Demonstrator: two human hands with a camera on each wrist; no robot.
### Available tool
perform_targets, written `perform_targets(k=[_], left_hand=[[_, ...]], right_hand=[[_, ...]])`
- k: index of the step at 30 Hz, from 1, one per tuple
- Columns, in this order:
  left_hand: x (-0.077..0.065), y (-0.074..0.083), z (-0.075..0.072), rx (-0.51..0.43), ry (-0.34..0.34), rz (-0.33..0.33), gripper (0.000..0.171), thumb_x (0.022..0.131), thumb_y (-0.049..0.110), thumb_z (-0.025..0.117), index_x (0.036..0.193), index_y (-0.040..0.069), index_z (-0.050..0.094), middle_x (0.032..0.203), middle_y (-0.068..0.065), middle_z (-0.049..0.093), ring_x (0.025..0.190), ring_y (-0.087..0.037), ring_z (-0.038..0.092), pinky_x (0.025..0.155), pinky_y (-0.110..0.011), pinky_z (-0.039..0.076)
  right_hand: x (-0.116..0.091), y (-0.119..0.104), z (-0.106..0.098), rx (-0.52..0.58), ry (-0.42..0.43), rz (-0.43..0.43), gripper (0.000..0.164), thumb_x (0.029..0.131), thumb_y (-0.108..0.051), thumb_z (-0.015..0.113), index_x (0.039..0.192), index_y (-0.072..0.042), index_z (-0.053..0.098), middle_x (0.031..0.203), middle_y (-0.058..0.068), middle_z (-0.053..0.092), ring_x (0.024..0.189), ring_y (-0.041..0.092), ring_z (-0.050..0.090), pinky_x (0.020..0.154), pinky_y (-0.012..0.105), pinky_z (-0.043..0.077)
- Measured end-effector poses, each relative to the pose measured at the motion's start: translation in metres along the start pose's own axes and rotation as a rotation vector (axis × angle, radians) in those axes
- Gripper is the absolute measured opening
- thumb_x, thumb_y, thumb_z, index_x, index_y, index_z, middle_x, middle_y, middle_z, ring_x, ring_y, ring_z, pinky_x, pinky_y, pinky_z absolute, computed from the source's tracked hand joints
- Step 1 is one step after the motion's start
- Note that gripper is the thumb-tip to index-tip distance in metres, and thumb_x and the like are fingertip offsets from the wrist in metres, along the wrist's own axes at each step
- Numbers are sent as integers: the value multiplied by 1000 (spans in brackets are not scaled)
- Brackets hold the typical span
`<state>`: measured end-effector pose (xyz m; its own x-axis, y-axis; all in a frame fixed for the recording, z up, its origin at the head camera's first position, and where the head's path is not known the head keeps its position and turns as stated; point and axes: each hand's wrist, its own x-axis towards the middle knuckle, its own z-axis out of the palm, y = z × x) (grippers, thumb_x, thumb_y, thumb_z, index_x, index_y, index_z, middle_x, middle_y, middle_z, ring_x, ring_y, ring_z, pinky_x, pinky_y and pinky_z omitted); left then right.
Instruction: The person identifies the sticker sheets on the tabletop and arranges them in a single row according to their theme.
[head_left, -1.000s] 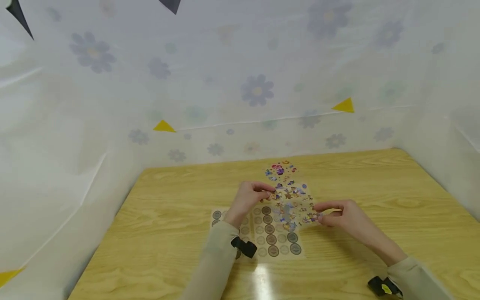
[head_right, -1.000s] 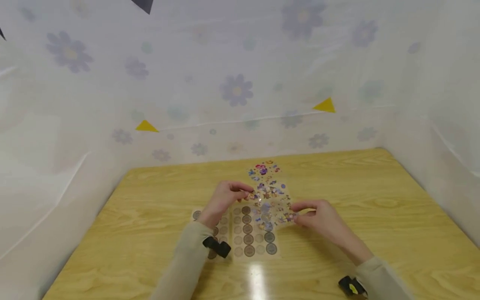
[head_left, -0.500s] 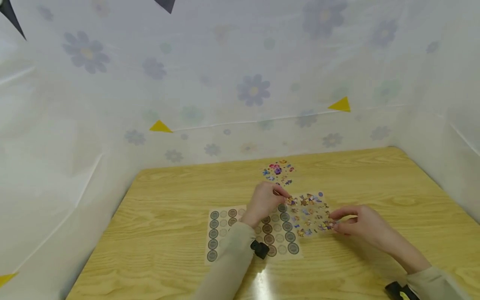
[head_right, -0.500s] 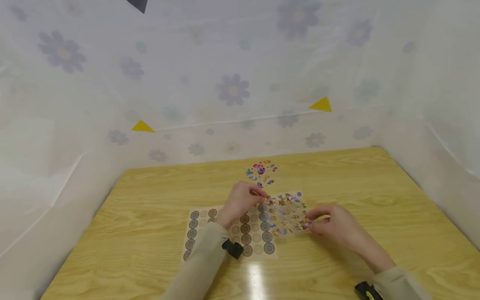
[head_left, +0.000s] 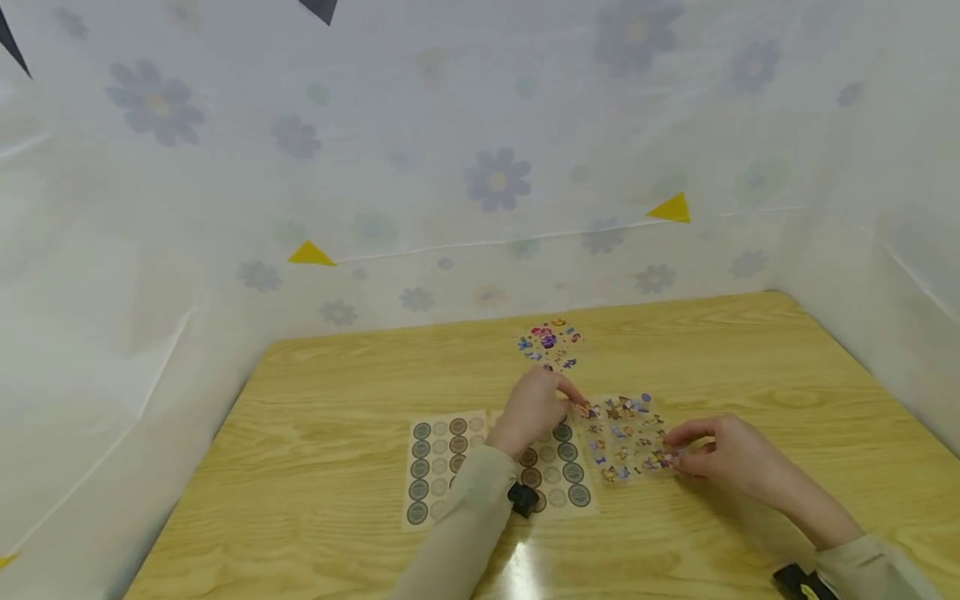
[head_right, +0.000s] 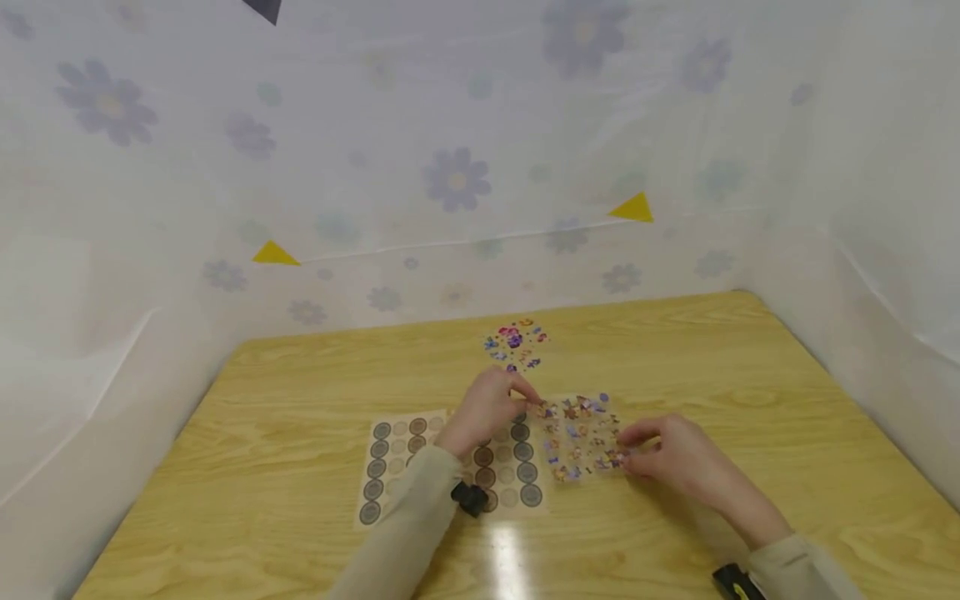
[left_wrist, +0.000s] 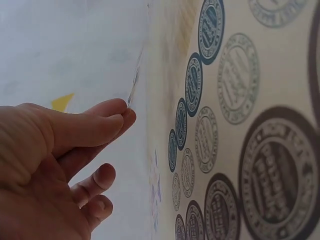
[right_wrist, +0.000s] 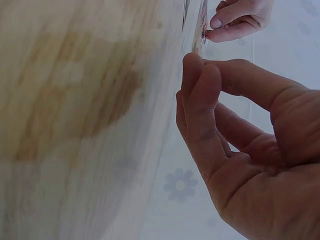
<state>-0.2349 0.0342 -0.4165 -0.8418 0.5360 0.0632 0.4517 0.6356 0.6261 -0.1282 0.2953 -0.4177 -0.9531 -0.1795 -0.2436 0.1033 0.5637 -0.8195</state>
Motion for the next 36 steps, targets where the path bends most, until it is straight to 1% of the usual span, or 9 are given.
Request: perform_targets(k=[2,6,9,12,16,23,28,33,36], left_hand=[[0,-1,0,27,-28,16,27,90,-4,63,98,16,80,107,5,72,86,-12,60,67,-24,47],[0,-3,3,62,-86,13,41,86,-13,54,100,16,80,108,7,71,95,-13,63,82,-26,51],[-1,-5,4,68,-112,9,41,84,-13,54,100,15,80,108,7,71,112,-13,60,103,-29,42],[-3,-6,4,69,-130,14,42,82,-14,54,101,14,79,109,7,71,116,-14,58,103,-29,41],[-6,-4,1,153,-170,49,41,84,-10,54,106,15,78,118,8,68,122,-14,53,114,-32,28],[-9,-4,-1,224,-232,67,40,87,-5,57,113,18,76,129,8,58,123,-19,45,109,-36,34],[-8,-5,-1,229,-227,82,43,87,-6,56,113,20,76,126,6,59,120,-20,46,116,-41,23],[-8,-9,0,201,-222,78,46,86,-8,52,113,21,76,126,7,59,110,-15,47,104,-32,35],[-7,-11,1,201,-219,82,47,86,-8,51,113,21,76,126,9,60,112,-14,47,108,-31,32]], right_hand=[[0,0,1,-38,10,9,33,88,-12,72,116,4,67,108,13,69,85,20,68,66,31,56],[-1,0,3,-132,26,19,32,86,-17,74,115,-2,70,109,11,68,88,20,66,67,32,54],[-1,0,5,-174,24,24,33,86,-19,74,115,-3,70,110,10,68,88,19,65,67,32,53],[0,2,5,-186,18,25,35,86,-19,75,116,-3,69,107,9,68,86,17,65,66,32,53],[2,4,5,-197,10,7,35,87,-17,74,118,-3,68,103,5,67,84,16,64,65,32,52],[6,7,5,-236,7,-26,36,84,-13,76,118,-6,69,99,1,65,85,17,61,67,32,51],[6,15,1,-243,-11,-102,36,82,-14,77,117,-9,68,101,3,61,85,15,55,67,30,47],[8,25,-4,-181,-70,-207,37,82,-10,77,117,-5,66,93,6,53,72,11,43,57,29,36],[9,27,-5,-158,-85,-216,38,81,-9,76,117,-4,66,92,7,52,69,11,41,55,30,34]])
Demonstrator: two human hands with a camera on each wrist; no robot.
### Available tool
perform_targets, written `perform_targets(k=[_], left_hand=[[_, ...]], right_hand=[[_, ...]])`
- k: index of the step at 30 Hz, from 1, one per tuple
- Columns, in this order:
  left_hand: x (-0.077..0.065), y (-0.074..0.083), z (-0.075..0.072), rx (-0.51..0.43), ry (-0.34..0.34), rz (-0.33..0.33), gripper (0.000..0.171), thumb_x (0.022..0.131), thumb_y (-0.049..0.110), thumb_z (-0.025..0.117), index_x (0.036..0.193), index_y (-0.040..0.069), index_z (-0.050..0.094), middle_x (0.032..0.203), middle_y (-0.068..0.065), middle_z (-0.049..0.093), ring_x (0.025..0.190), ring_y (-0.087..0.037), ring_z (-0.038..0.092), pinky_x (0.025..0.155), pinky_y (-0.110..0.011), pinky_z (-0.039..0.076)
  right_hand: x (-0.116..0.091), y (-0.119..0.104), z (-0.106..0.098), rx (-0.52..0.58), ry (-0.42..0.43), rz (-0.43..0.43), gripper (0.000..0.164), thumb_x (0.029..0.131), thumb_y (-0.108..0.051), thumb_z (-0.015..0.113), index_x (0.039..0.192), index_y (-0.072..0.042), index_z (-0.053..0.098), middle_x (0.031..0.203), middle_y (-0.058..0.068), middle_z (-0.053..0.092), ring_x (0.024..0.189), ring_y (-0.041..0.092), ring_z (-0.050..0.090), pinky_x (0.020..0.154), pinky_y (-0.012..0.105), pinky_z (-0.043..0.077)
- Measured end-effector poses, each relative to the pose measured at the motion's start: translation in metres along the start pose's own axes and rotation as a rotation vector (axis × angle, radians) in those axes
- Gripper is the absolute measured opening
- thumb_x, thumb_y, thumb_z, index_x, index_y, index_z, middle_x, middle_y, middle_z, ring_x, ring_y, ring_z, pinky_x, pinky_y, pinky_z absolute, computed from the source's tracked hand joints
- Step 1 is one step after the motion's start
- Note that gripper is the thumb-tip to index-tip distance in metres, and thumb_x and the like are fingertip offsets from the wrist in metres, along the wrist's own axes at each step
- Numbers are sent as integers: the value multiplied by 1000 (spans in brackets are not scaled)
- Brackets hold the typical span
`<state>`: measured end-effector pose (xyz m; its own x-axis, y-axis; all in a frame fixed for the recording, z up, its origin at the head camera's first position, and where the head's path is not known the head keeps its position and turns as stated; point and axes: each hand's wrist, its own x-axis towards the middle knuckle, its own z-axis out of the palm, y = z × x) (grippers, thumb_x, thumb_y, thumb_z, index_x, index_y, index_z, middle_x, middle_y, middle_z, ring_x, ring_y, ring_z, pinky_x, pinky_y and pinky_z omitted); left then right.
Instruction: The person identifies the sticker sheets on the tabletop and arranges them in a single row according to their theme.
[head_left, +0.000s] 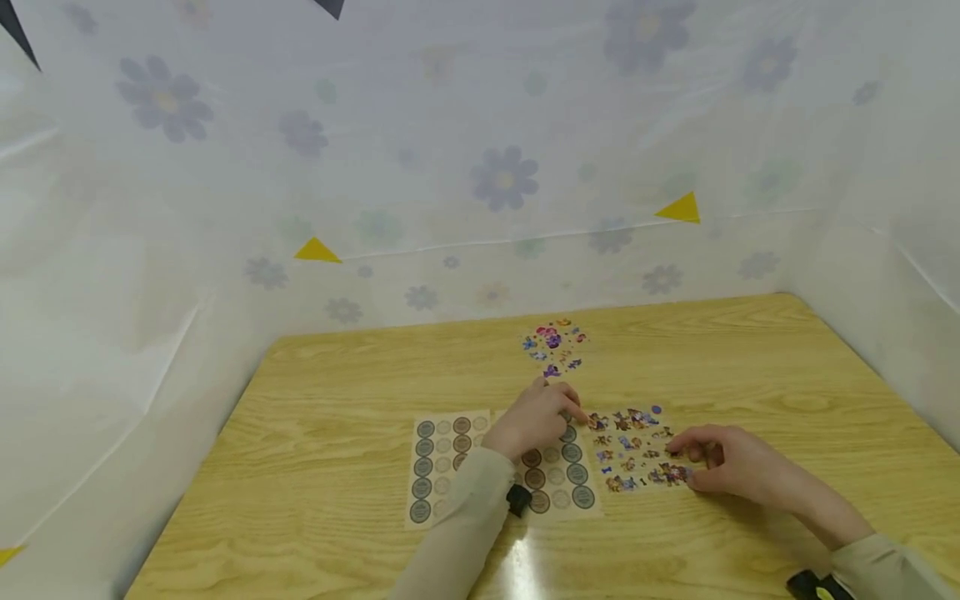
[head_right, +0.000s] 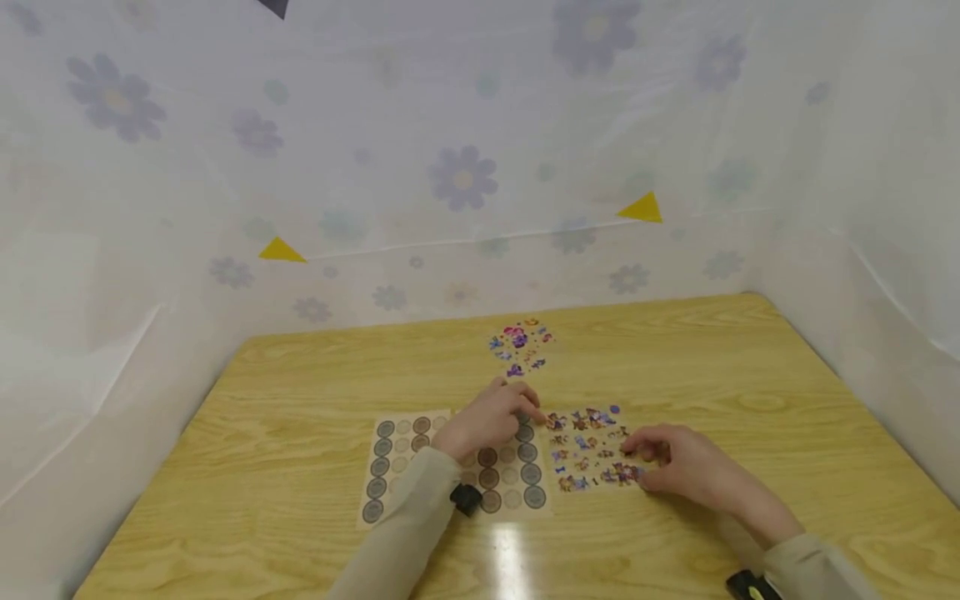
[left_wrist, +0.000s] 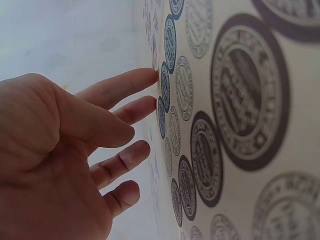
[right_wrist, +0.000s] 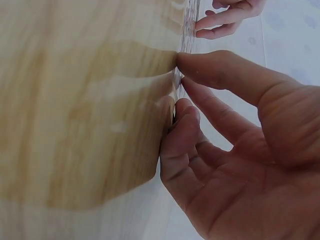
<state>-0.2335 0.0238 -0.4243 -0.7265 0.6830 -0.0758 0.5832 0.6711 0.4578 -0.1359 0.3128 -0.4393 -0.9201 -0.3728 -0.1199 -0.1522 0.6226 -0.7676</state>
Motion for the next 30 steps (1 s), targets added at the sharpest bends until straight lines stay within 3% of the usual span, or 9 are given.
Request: perform_targets(k=[2,5,7,8,10,13,18,24,30], left_hand=[[0,0,0,5,0,-3,47,86,-8,52,113,22,76,126,9,60,115,-14,48,115,-33,23],[0,0,0,-9,-3,-11,48,84,-10,56,114,22,76,126,9,59,117,-14,49,114,-31,27],[0,-1,-1,-41,1,-17,52,82,-14,56,116,21,75,129,6,58,120,-14,49,105,-26,37],[0,-1,-3,-77,0,-27,56,80,-17,54,117,20,74,131,5,57,119,-15,49,93,-24,44],[-1,-2,-6,-135,17,-48,60,79,-20,52,119,19,73,135,2,55,125,-17,48,79,-21,48],[-4,-6,-15,-194,58,-75,54,84,-18,51,121,15,72,140,-4,52,131,-21,45,74,-22,48],[-10,-19,-27,-166,144,-109,31,97,0,55,121,9,71,135,-8,56,128,-26,49,98,-35,46],[-10,-38,-37,-265,164,-208,28,100,9,53,124,8,68,131,-8,59,120,-28,55,91,-41,50],[2,-61,-49,-228,163,-222,25,100,10,55,121,5,69,124,-10,63,117,-28,57,95,-43,48]], right_hand=[[0,0,0,8,-7,6,38,82,-8,76,118,-3,65,93,7,52,69,11,41,55,30,34],[1,-1,1,22,0,19,38,81,-7,75,117,-3,65,92,8,52,70,12,42,55,30,35],[2,-2,0,45,6,17,37,82,-5,74,117,-2,64,90,8,52,70,12,43,56,30,35],[2,-2,0,56,9,16,36,82,-4,73,117,-1,64,89,8,52,69,12,44,56,30,35],[3,-3,0,82,15,18,34,83,-2,71,116,0,64,88,8,51,69,12,44,55,29,36],[6,-5,-1,78,40,32,31,84,-2,70,114,1,65,87,7,53,68,11,46,53,27,39],[20,-12,-4,-19,91,34,21,89,-7,68,110,-3,67,87,3,57,71,12,53,56,27,45],[48,-26,-16,-117,145,-45,22,95,-7,61,115,-3,67,97,5,64,84,18,59,65,32,51],[84,-36,-27,-109,181,-125,31,96,-11,64,125,1,63,120,19,62,105,32,59,81,42,54]])
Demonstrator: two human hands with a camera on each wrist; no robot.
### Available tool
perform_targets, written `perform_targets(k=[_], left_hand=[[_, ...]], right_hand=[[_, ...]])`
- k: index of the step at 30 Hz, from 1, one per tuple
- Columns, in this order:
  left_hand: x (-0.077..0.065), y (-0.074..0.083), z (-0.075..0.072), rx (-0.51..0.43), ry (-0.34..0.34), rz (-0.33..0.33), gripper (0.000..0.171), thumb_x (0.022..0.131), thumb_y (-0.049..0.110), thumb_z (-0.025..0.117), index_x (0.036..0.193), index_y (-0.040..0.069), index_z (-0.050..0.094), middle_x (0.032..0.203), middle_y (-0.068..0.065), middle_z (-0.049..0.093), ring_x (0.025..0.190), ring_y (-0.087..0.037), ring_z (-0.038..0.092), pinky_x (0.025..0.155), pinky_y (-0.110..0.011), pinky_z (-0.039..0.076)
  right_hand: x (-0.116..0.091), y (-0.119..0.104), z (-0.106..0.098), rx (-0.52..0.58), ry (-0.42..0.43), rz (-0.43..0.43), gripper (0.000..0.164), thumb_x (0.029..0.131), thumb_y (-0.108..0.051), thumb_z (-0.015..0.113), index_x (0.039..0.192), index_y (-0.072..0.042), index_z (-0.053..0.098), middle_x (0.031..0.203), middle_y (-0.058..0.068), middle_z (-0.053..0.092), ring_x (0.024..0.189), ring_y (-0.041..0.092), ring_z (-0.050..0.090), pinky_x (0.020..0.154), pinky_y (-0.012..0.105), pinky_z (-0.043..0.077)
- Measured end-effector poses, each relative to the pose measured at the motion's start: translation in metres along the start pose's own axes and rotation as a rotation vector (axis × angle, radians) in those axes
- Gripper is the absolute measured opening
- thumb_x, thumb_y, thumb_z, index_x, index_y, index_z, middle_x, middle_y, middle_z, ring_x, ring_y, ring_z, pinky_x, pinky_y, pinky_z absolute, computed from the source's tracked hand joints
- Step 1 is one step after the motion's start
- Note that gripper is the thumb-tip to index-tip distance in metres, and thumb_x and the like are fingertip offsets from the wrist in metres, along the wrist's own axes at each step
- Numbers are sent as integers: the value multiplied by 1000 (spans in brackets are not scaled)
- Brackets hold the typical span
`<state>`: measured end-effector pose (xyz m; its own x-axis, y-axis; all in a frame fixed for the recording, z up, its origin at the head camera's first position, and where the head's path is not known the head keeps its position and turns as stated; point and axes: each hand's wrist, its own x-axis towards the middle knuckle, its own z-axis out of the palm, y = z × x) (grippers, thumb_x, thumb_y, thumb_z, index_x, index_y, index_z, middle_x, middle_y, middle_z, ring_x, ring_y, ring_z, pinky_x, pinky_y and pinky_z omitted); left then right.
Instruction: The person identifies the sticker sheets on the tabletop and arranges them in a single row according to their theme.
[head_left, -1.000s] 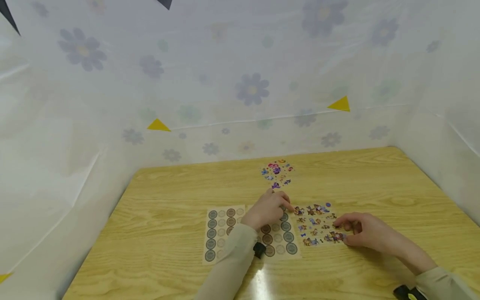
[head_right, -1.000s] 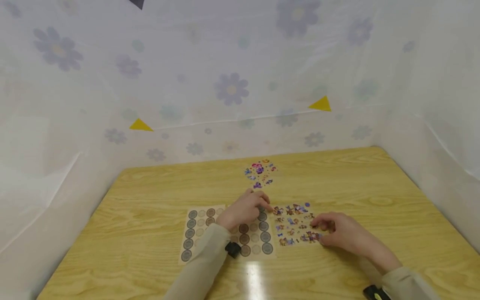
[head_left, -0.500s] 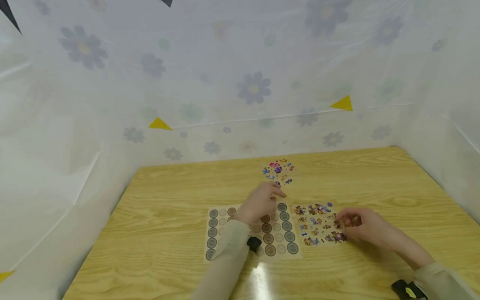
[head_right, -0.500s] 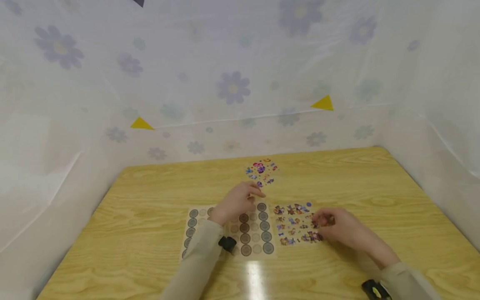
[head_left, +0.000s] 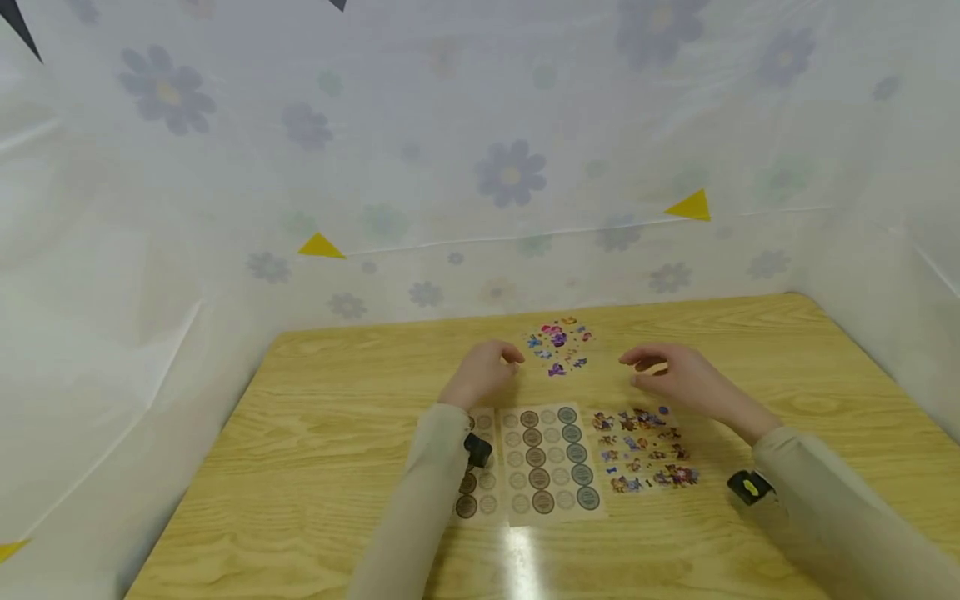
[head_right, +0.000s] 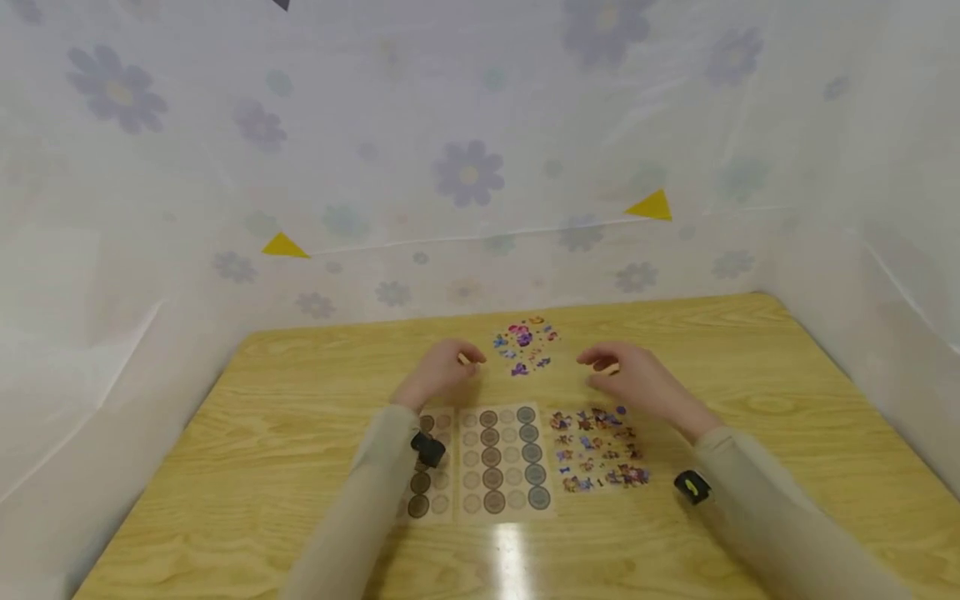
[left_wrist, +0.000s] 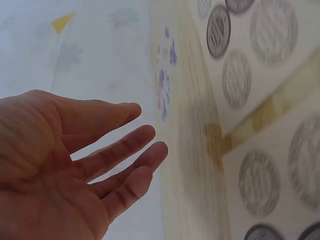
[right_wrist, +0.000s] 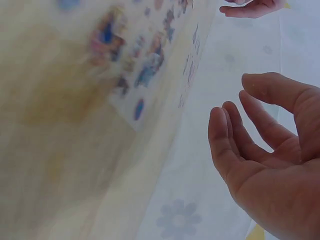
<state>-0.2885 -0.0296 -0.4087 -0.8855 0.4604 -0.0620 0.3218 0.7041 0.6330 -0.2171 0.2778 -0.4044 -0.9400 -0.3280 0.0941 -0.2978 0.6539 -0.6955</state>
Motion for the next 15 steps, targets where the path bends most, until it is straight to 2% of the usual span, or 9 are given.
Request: perform_targets(k=[5,11,15], left_hand=[[23,-11,-5,2,3,13,26,98,7,57,122,2,67,128,-13,61,120,-30,55,99,-43,46],[48,-27,0,51,22,35,30,96,5,60,125,1,64,132,-14,59,126,-31,50,107,-42,39],[59,-35,3,-21,43,18,37,94,9,65,129,1,62,131,-13,60,124,-29,53,106,-41,40]], right_hand=[[35,5,-4,-52,-7,7,35,96,-11,63,128,3,60,125,22,60,113,37,56,92,53,48],[70,19,6,-68,-80,88,42,95,-10,63,133,7,55,126,24,59,113,38,55,96,53,45],[84,20,17,-83,-97,103,46,91,-11,68,131,9,55,123,24,60,112,38,56,98,52,44]])
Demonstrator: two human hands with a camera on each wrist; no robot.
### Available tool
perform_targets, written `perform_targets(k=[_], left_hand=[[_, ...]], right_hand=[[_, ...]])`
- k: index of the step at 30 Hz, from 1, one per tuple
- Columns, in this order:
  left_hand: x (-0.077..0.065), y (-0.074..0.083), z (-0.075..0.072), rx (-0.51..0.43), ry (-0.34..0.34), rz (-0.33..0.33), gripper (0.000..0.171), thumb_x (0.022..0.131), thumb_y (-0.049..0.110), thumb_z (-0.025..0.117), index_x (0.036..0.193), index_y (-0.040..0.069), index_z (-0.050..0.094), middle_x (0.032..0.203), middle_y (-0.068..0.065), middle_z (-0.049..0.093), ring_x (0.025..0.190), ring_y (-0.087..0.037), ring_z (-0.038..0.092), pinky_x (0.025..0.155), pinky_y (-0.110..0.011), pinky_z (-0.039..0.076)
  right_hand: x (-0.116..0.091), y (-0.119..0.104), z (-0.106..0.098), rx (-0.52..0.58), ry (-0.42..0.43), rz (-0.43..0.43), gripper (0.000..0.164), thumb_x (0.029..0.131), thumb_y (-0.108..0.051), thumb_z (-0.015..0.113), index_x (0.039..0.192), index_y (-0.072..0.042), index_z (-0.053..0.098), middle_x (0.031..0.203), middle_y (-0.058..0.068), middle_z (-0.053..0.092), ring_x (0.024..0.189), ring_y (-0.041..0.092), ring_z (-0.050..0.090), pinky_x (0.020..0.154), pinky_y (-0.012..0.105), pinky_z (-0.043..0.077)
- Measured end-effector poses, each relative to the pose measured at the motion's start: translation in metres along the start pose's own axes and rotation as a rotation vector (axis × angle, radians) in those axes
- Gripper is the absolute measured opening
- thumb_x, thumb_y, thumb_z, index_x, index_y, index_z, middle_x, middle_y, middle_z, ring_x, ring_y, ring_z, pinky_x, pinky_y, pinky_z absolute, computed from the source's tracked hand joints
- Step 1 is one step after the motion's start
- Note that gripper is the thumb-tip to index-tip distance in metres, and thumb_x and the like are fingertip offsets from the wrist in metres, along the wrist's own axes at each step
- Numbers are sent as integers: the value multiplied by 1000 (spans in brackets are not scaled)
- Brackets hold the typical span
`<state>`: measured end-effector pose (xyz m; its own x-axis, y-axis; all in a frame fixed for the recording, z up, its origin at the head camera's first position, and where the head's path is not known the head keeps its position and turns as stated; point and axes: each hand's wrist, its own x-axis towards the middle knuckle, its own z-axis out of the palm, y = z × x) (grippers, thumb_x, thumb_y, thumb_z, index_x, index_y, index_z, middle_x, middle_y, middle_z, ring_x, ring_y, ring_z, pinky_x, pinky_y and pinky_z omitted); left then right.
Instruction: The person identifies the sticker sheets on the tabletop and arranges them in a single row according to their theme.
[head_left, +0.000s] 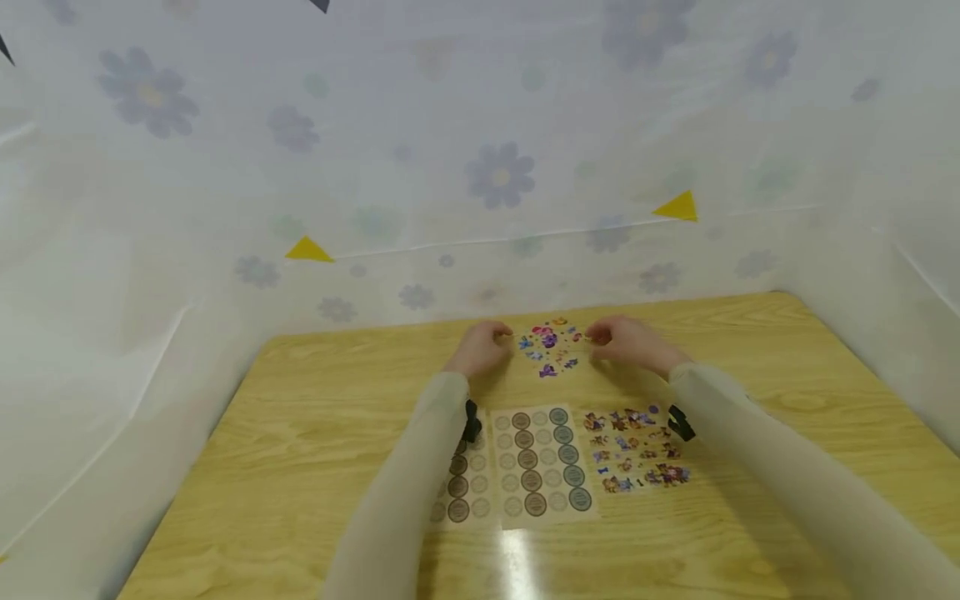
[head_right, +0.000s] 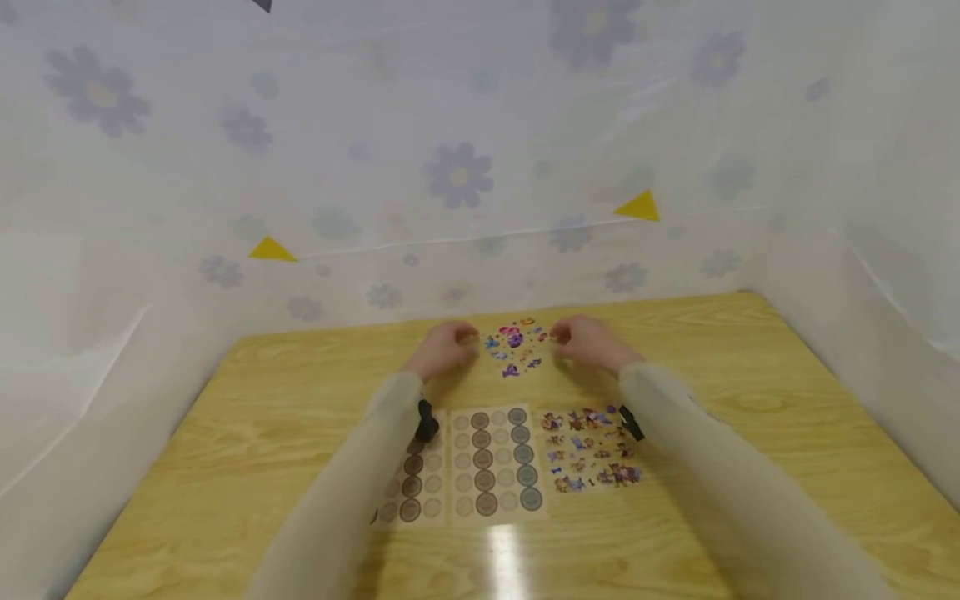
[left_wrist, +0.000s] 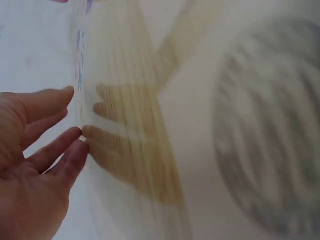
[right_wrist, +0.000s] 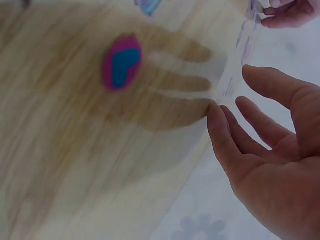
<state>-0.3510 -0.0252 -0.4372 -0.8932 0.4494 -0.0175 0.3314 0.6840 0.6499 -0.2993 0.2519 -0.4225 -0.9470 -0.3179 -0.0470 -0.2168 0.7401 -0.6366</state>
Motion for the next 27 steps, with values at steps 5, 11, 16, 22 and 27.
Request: perform_targets(k=[5,11,16,22,27], left_hand=[[10,-6,6,-99,14,-20,46,89,12,73,133,6,60,133,-10,59,123,-25,53,104,-40,42],[15,-7,11,-100,14,-9,51,86,8,75,134,8,60,130,-9,59,119,-24,54,101,-39,44],[18,-4,14,-104,7,-2,51,85,6,74,135,6,59,126,-10,60,115,-24,55,97,-38,47],[17,2,15,-152,-41,-10,62,84,-3,68,143,8,50,131,-12,56,118,-25,52,97,-39,47],[16,-3,15,-248,-46,24,62,85,-9,60,142,12,47,119,-13,54,99,-23,52,79,-34,45]], right_hand=[[8,-7,9,-11,25,38,48,87,-10,72,129,8,57,119,22,61,109,36,56,97,51,44],[11,-12,17,-9,57,66,56,87,-8,72,133,14,50,122,27,57,112,40,54,99,52,43],[11,-10,17,4,67,81,55,88,-8,71,133,14,49,122,28,57,113,40,53,98,52,43],[13,-8,17,21,56,88,52,87,-6,70,133,12,51,121,26,58,112,39,54,99,51,44],[12,-6,19,53,58,70,49,89,-6,69,133,10,53,123,26,58,113,39,53,99,52,44]])
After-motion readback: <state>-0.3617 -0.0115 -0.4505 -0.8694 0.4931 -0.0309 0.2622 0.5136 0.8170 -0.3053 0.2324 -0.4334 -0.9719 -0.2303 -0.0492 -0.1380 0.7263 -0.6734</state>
